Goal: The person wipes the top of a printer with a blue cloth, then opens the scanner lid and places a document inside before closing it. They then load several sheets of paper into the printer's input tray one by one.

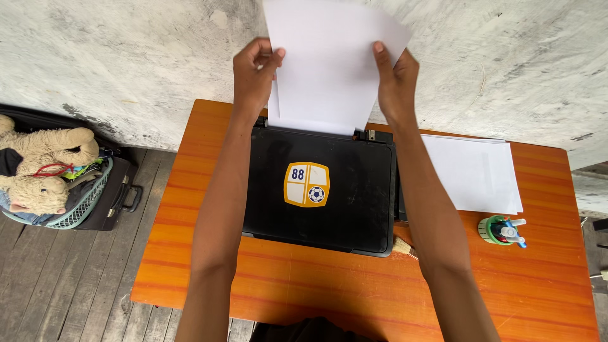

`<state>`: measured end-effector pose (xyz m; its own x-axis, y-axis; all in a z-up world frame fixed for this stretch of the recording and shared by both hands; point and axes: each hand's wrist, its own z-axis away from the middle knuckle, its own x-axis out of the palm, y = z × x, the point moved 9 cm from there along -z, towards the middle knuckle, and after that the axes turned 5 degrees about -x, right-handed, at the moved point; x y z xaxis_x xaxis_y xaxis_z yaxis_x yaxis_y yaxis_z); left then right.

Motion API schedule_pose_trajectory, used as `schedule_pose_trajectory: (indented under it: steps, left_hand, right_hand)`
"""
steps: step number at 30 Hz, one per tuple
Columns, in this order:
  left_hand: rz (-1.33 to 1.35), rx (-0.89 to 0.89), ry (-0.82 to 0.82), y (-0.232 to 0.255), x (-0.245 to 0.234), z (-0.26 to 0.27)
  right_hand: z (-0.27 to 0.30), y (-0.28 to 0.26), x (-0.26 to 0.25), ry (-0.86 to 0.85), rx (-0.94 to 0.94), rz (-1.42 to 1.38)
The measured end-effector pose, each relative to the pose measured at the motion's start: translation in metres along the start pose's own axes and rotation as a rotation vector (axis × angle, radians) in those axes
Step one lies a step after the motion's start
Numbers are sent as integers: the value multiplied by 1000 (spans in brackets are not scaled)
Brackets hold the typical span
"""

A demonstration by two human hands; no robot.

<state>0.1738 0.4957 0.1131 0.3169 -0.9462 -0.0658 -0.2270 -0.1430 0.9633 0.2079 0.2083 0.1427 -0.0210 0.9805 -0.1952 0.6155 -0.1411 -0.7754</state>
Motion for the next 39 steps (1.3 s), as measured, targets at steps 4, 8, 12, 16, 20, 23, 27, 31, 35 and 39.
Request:
schedule_pose_trajectory:
  steps: [4,8,12,16,20,23,27,31,35,39]
  left_hand:
    - [-50,-79,-5,-29,-5,15]
    - [-85,-111,16,-44,-7,22]
    - [-41,-62,45,-40,-11,21]
    - [-69,-34,61,-32,-18,11]
    - [-134,-103,62,-47,-18,16]
    - [-149,-140,56,-65,-13,25]
    - [-208,-180,53,-85,-7,36]
    - [-218,-171,81,-86,-8,37]
    - [-297,-217,119,-84,-13,41]
    - [-401,-228,173,-86,-16,44]
  right_hand:
    - [18,23,14,-15,147,-74]
    - [33,28,24,-35,179,-42]
    - [36,26,28,-36,180,-119]
    - [31,28,30,-48,180,-146]
    - [39,46,37,-68,251,-87]
    - [57,59,37,-77,302,-1]
    - [70,65,35,-63,301,63]
    - [71,69,28,-13,338,222]
    - [68,59,19,92,196,307]
    - [73,65,13,93,142,473]
